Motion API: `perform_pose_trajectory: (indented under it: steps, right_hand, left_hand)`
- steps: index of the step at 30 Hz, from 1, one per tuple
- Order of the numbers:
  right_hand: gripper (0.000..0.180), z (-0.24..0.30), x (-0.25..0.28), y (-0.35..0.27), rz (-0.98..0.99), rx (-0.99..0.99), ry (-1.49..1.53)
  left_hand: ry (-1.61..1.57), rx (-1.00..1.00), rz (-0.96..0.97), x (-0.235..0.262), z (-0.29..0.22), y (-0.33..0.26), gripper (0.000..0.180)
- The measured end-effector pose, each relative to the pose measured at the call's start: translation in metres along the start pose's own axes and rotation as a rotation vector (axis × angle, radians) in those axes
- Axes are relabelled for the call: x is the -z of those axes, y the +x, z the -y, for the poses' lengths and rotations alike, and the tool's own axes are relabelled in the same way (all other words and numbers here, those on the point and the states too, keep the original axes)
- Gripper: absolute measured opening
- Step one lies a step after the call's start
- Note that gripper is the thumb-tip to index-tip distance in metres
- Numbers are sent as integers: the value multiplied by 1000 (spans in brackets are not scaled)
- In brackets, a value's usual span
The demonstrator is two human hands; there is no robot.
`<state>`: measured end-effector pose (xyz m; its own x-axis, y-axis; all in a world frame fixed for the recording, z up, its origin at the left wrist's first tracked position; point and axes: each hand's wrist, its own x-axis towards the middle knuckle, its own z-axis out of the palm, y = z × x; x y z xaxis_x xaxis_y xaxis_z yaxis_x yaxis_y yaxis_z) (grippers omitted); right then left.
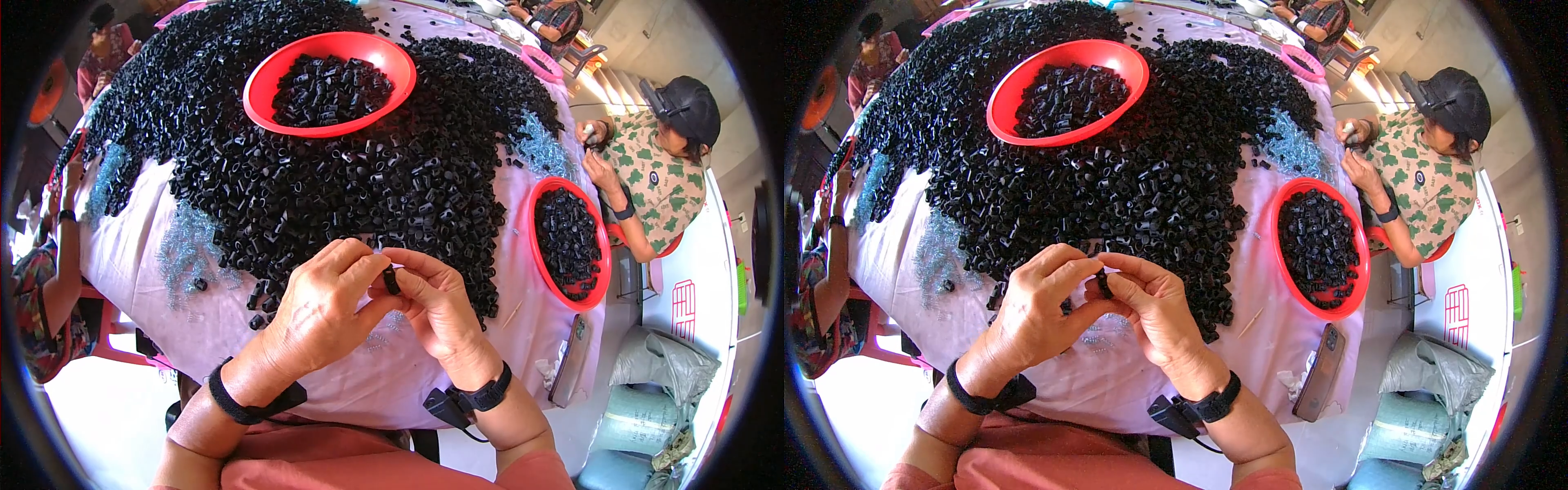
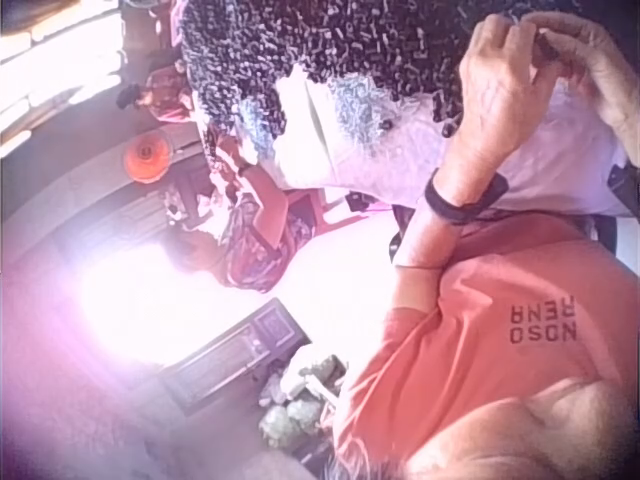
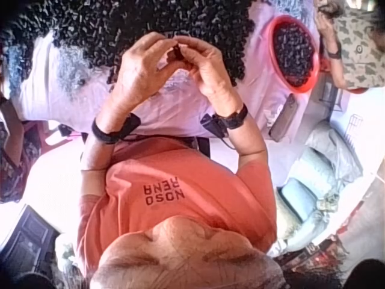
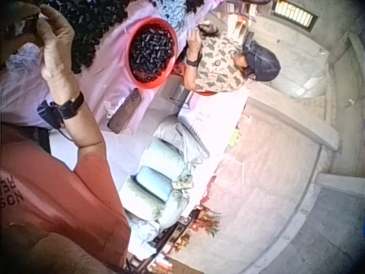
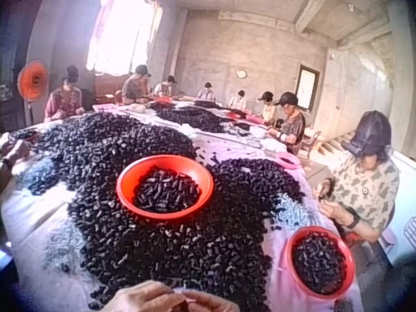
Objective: The person is manually sorting small black shoe components from a large pile on a table.
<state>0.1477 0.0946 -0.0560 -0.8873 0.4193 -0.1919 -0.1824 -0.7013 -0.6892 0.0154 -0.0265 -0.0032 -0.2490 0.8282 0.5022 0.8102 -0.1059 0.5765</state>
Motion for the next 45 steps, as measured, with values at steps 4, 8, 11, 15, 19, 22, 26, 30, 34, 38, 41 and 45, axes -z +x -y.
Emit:
perform_pose_trajectory:
  steps: [4,8,11,15,19,22,26,30,34,38,41,45]
  right_hand:
    - [30,-1,1,0,5,7,11]
    - [30,-2,-1,-1,5,-5,-3]
    - [30,-1,-3,-2,19,20,7]
    - [29,-1,-3,-1,11,14,6]
    - [29,-3,-2,-1,-38,42,23]
    - [29,-3,-2,-1,-45,47,40]
    - [30,-4,-1,-1,-38,33,33]
    - [30,-4,-4,-2,-56,29,10]
    - [31,-1,-5,-2,-83,31,-52]
    - [32,5,-8,0,-60,-20,-16]
    - [31,8,-3,-1,1,-65,-1]
    - [31,5,-8,-3,-20,-30,-88]
  left_hand:
    - [33,-6,0,-2,1,0,34]
    - [34,-16,28,-2,4,0,33]
    - [2,-35,16,-3,6,-1,31]
    - [47,-28,13,-5,4,-2,31]
    - [80,18,1,-8,-3,0,32]
    - [108,-4,-36,-9,-1,-1,31]
    - [110,3,-1,-8,3,-2,38]
    - [128,-2,4,-7,4,-4,36]
    - [121,29,55,-6,3,0,35]
    - [78,56,-1,-5,5,-2,37]
    - [63,54,-61,-5,9,-3,38]
    - [32,40,-56,-6,10,-4,41]
